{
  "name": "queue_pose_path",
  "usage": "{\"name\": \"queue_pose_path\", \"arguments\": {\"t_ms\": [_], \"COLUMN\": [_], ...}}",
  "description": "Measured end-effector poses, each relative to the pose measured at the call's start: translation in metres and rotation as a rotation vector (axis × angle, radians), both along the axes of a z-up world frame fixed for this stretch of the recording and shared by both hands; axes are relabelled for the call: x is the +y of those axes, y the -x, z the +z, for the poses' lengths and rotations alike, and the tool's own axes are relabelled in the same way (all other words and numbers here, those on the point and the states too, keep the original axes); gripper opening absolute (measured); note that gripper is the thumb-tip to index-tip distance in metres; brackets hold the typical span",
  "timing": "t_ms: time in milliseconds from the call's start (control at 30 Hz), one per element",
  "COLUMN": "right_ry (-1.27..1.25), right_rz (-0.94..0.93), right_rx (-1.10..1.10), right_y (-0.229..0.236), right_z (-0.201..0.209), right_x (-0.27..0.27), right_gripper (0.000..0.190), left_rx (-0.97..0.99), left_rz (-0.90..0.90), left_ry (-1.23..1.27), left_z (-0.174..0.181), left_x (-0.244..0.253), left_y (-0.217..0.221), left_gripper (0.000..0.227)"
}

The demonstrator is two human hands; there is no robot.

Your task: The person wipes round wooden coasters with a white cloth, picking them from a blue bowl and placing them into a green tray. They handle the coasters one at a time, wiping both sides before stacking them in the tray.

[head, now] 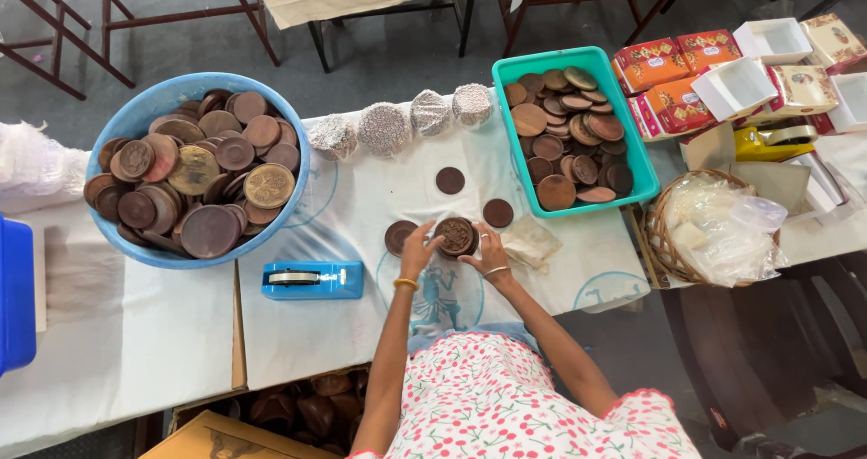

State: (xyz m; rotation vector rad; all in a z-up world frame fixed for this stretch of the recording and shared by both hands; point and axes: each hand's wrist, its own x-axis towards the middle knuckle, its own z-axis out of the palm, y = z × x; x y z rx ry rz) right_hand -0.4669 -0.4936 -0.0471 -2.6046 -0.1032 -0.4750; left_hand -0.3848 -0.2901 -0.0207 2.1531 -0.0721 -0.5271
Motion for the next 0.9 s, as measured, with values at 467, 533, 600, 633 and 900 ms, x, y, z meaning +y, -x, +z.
{"name": "queue_pose_path", "arguments": {"t_ms": [467, 533, 600, 633, 900], "right_ry": [-0.141, -0.126, -0.111, -0.105, -0.082], "right_rz": [0.059, 0.039, 0.022, 0.0, 0.041], "right_rx": [0.253, 0.294, 0.334, 0.364, 0.36], "right_y": [-0.033, -0.033, -0.034, -0.036, -0.043], "right_z": [-0.008, -0.006, 0.001, 0.007, 0.008], "right_x": [-0.01, -0.012, -0.011, -0.01, -0.02], "right_gripper": [0.125, 0.124, 0.123, 0.122, 0.117], "left_rx": [-0.497, -0.449, -0.4, -0.449, -0.071], "left_rz": [-0.154, -0.147, -0.137, -0.111, -0.038], "left_ry": [-0.092, -0.128, -0.165, -0.16, -0.11], "left_z": [-0.028, -0.019, -0.015, -0.015, -0.008], "left_x": [-0.027, -0.027, -0.027, -0.026, -0.015], "left_y": [0.01, 0.011, 0.013, 0.013, 0.019], "left_gripper": [0.067, 0.066, 0.065, 0.067, 0.069]}}
